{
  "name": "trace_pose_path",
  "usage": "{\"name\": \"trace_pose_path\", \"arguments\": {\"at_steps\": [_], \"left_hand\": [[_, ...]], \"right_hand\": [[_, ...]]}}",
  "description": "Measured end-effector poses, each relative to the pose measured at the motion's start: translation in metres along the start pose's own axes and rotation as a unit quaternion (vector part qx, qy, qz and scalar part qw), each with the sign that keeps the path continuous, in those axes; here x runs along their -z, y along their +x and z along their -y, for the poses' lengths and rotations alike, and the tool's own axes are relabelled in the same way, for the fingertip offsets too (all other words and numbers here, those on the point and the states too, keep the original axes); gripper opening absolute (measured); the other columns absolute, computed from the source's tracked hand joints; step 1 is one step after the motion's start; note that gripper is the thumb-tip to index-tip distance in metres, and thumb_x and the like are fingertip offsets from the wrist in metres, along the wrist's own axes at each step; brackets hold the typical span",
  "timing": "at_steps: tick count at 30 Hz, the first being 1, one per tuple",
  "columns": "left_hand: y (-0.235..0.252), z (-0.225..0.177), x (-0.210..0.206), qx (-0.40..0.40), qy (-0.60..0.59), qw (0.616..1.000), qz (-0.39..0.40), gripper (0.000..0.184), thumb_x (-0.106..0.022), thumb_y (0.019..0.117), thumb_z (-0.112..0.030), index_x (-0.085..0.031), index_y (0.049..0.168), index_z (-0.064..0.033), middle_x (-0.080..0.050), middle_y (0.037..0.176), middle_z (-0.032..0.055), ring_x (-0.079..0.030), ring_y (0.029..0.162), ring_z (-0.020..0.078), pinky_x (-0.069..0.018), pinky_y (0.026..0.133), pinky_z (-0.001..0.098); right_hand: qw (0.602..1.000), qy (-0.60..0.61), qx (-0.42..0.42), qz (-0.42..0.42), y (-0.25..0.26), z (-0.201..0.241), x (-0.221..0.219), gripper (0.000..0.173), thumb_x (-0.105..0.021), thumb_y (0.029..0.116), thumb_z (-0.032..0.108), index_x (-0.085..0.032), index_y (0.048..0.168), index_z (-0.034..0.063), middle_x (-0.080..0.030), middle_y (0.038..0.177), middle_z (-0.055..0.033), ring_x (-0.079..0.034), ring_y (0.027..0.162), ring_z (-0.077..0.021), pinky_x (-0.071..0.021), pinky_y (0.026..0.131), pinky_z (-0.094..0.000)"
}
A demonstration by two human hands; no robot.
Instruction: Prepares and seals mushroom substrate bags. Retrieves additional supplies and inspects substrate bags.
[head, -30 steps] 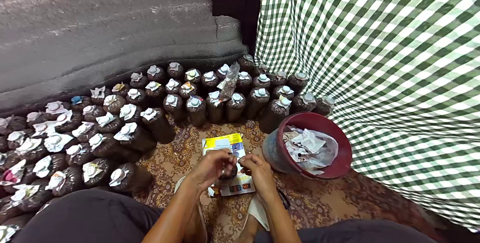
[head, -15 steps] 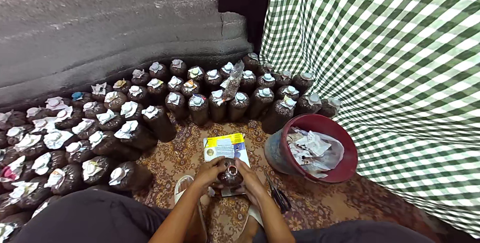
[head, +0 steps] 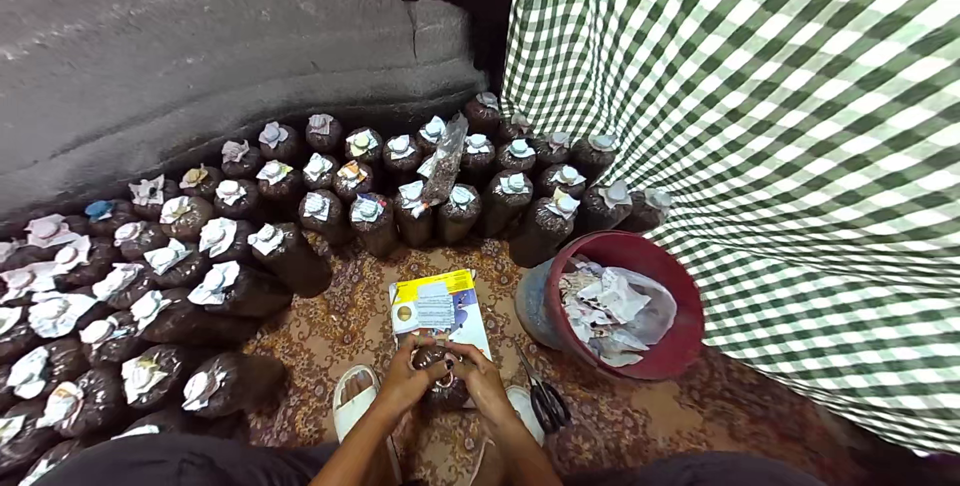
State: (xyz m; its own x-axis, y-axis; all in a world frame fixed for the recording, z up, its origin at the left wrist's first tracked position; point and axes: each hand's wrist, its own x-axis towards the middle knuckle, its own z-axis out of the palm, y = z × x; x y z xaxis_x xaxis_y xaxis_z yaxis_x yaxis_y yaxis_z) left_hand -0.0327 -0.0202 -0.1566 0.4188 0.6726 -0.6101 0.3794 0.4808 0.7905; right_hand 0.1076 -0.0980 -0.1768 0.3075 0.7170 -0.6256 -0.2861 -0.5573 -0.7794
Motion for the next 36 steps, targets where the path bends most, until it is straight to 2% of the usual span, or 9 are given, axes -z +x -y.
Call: {"name": "trace_pose_path", "arguments": {"at_steps": [4,6,8,13,19,23,26,30,36], "left_hand": [[0.003,-0.016,-0.002,0.072,-0.03,0.997,0.005,0.053,-0.064,0.0999,-0.041,-0.053,0.141,-0.0094,-0.06,0.135,0.0164,-0.063,0.116,0.0291,-0.0556,0.092,0.0505],[0.004,-0.012,0.0,0.157,-0.08,0.984,-0.035,0.06,-0.043,0.1058,-0.056,-0.049,0.147,-0.0132,-0.056,0.141,0.0205,-0.059,0.122,0.0392,-0.0525,0.09,0.0616],[0.007,-0.002,0.003,0.237,-0.149,0.957,-0.076,0.066,-0.034,0.1065,-0.062,-0.044,0.151,-0.0128,-0.052,0.144,0.0234,-0.058,0.122,0.0428,-0.0521,0.088,0.0631],[0.01,0.013,0.0,0.359,-0.326,0.874,-0.021,0.091,-0.031,0.0929,-0.083,-0.037,0.154,-0.0155,-0.052,0.143,0.0275,-0.061,0.118,0.046,-0.0544,0.09,0.0618],[-0.001,0.008,-0.033,0.326,-0.434,0.84,-0.027,0.078,-0.046,0.0954,-0.073,-0.044,0.148,-0.0155,-0.057,0.139,0.0197,-0.062,0.117,0.0356,-0.055,0.091,0.0498],[-0.018,-0.019,-0.064,0.261,-0.452,0.852,-0.033,0.064,-0.049,0.1001,-0.061,-0.045,0.147,-0.017,-0.053,0.143,0.0173,-0.057,0.125,0.0365,-0.0524,0.096,0.0545],[-0.03,-0.052,-0.072,0.171,-0.491,0.854,-0.017,0.059,-0.05,0.1029,-0.051,-0.042,0.149,-0.0158,-0.052,0.144,0.0183,-0.057,0.127,0.0387,-0.0523,0.097,0.0586],[-0.035,-0.098,-0.084,0.067,-0.458,0.887,-0.002,0.045,-0.052,0.1048,-0.034,-0.047,0.141,-0.008,-0.06,0.13,0.0213,-0.064,0.112,0.0391,-0.0567,0.089,0.0582],[-0.034,-0.148,-0.13,-0.106,-0.356,0.929,0.002,0.026,-0.058,0.1016,-0.012,-0.059,0.124,0.0003,-0.066,0.109,0.0177,-0.068,0.096,0.0304,-0.0594,0.082,0.0488]], "right_hand": [[0.992,0.091,-0.069,-0.053,0.001,-0.01,0.039,0.052,-0.057,0.1051,0.035,-0.049,0.15,0.0102,-0.061,0.139,-0.0183,-0.062,0.122,-0.0346,-0.0532,0.095,-0.0575],[0.976,-0.093,-0.071,-0.185,0.002,-0.031,0.066,0.056,-0.066,0.1003,0.033,-0.052,0.147,0.0048,-0.058,0.142,-0.0208,-0.058,0.128,-0.0354,-0.0496,0.103,-0.0551],[0.909,-0.318,-0.146,-0.225,0.001,-0.061,0.09,0.069,-0.069,0.0936,0.041,-0.05,0.151,0.0066,-0.045,0.154,-0.025,-0.043,0.142,-0.0446,-0.0398,0.11,-0.0638],[0.838,-0.442,-0.234,-0.22,0.001,-0.08,0.092,0.068,-0.063,0.0988,0.044,-0.047,0.152,0.006,-0.037,0.16,-0.0254,-0.035,0.148,-0.044,-0.036,0.114,-0.0627],[0.833,-0.477,-0.227,-0.164,-0.01,-0.068,0.084,0.079,-0.07,0.0926,0.035,-0.037,0.155,0.0,-0.046,0.152,-0.0281,-0.044,0.142,-0.045,-0.0373,0.112,-0.0642],[0.857,-0.461,-0.226,0.031,-0.038,-0.006,0.082,0.049,-0.058,0.1007,0.026,-0.055,0.139,-0.0055,-0.058,0.139,-0.0289,-0.056,0.13,-0.0422,-0.0442,0.106,-0.0622],[0.898,-0.405,-0.161,0.05,-0.074,0.038,0.093,0.043,-0.056,0.0999,0.018,-0.055,0.14,0.0025,-0.066,0.125,-0.0236,-0.066,0.112,-0.0372,-0.0503,0.098,-0.0577],[0.968,-0.236,0.044,-0.08,-0.127,0.059,0.118,0.045,-0.052,0.105,0.022,-0.049,0.148,0.01,-0.071,0.108,-0.0147,-0.072,0.086,-0.0276,-0.0605,0.081,-0.0485],[0.923,-0.11,0.224,-0.294,-0.158,0.129,0.132,0.033,-0.053,0.1073,0.022,-0.06,0.135,0.0062,-0.073,0.092,-0.0079,-0.071,0.07,-0.0205,-0.0612,0.07,-0.0411]]}}
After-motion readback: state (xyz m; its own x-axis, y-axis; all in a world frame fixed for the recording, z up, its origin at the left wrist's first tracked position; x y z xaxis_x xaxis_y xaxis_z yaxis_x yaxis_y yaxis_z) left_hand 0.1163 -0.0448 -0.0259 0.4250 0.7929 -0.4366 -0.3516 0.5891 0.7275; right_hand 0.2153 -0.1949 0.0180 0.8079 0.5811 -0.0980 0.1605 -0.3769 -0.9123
